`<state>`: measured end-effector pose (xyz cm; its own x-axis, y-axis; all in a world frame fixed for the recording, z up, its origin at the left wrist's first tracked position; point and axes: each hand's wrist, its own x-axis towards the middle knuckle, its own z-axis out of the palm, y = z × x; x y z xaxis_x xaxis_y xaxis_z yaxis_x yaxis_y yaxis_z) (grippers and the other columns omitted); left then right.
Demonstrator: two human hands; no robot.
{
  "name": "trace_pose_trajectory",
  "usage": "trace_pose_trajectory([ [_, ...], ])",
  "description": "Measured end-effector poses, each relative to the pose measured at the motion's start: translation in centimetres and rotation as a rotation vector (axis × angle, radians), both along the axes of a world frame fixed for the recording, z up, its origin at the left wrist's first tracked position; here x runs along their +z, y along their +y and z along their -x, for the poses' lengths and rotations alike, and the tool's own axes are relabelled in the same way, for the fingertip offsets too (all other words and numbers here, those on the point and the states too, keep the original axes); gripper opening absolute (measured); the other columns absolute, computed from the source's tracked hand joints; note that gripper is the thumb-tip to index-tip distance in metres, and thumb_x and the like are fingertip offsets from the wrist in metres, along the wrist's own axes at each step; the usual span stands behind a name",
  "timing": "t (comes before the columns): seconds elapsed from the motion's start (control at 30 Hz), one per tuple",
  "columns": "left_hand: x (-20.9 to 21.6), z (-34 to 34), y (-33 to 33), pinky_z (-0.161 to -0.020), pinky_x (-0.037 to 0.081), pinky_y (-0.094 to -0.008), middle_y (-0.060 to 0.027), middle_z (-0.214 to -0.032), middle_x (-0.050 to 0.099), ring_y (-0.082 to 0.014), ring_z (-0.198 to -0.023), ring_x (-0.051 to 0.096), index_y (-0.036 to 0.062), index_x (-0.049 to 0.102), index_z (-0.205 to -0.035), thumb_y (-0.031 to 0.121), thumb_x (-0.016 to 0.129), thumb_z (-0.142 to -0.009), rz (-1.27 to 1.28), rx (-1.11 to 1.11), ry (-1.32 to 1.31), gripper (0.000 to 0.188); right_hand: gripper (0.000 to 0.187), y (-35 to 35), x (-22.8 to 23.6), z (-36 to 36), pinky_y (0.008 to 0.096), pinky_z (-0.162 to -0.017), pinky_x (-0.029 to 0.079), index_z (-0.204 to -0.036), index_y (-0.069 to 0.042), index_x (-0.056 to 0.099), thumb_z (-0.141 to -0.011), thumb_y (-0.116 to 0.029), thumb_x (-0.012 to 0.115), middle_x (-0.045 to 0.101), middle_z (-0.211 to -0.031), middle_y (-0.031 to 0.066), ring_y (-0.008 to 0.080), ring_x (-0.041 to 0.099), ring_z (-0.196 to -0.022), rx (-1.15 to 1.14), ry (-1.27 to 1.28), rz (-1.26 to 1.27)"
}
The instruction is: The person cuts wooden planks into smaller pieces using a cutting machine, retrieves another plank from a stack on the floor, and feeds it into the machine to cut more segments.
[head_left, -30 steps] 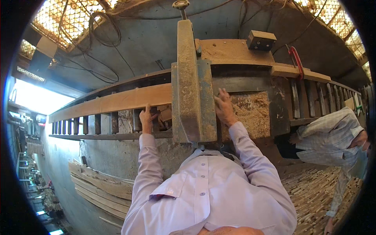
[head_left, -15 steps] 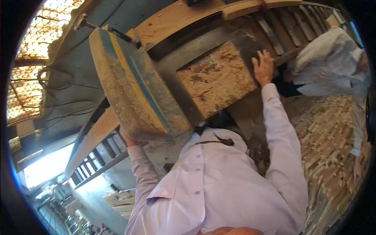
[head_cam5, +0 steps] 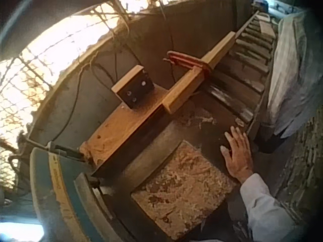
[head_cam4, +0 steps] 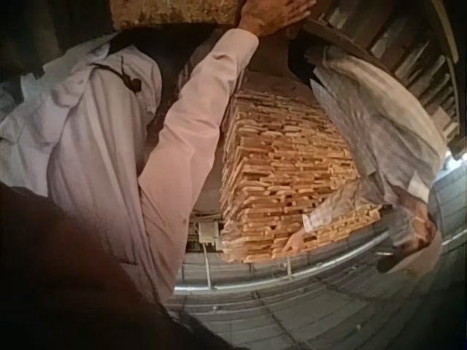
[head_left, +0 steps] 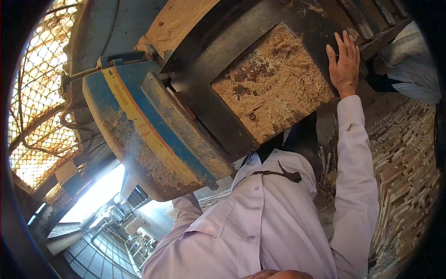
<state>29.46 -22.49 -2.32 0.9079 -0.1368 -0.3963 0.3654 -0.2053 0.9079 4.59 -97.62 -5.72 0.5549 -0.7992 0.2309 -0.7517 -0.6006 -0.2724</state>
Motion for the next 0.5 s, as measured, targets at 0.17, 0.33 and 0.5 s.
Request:
trace_pose_trajectory([
  [0.17,-4.7,-11.9,-8.3,-0.093,0.055,-0.0439,-0.0140,-0.119,0.067,-0.0259,-0.108,0.065,-0.0013,0.060,-0.124,0.034,0.056,-0.102,-0.011,0.065,0.019,0.042,0.058,0.2,0.4,-1.1,0.0446,-0.125,0.017,-0.150,-0.019,0.042,-0.104,-0.055,0.034,0.031,-0.160,0.0080,0.0271,0.023,-0.150,0.032,-0.024,-0.019],
  [0.33,-5.8,-11.8,-9.5,-0.093,0.055,-0.0440,-0.0139,-0.119,0.067,-0.0260,-0.108,0.065,-0.0010,0.060,-0.124,0.034,0.057,-0.102,0.047,0.091,0.070,0.042,0.056,0.2,1.0,0.0,0.0462,-0.124,0.018,-0.150,-0.017,0.042,-0.105,-0.050,0.038,0.032,-0.159,0.0101,0.0284,0.024,-0.150,0.014,-0.012,-0.049],
  [0.5,-5.6,-11.9,-9.7,-0.094,0.055,-0.0441,-0.0139,-0.119,0.067,-0.0260,-0.108,0.065,-0.0008,0.060,-0.125,0.035,0.057,-0.102,0.129,0.168,0.080,0.042,0.054,0.4,1.5,-0.8,0.0467,-0.124,0.018,-0.149,-0.016,0.043,-0.105,-0.048,0.038,0.033,-0.159,0.0112,0.0294,0.025,-0.149,0.043,-0.017,-0.038],
])
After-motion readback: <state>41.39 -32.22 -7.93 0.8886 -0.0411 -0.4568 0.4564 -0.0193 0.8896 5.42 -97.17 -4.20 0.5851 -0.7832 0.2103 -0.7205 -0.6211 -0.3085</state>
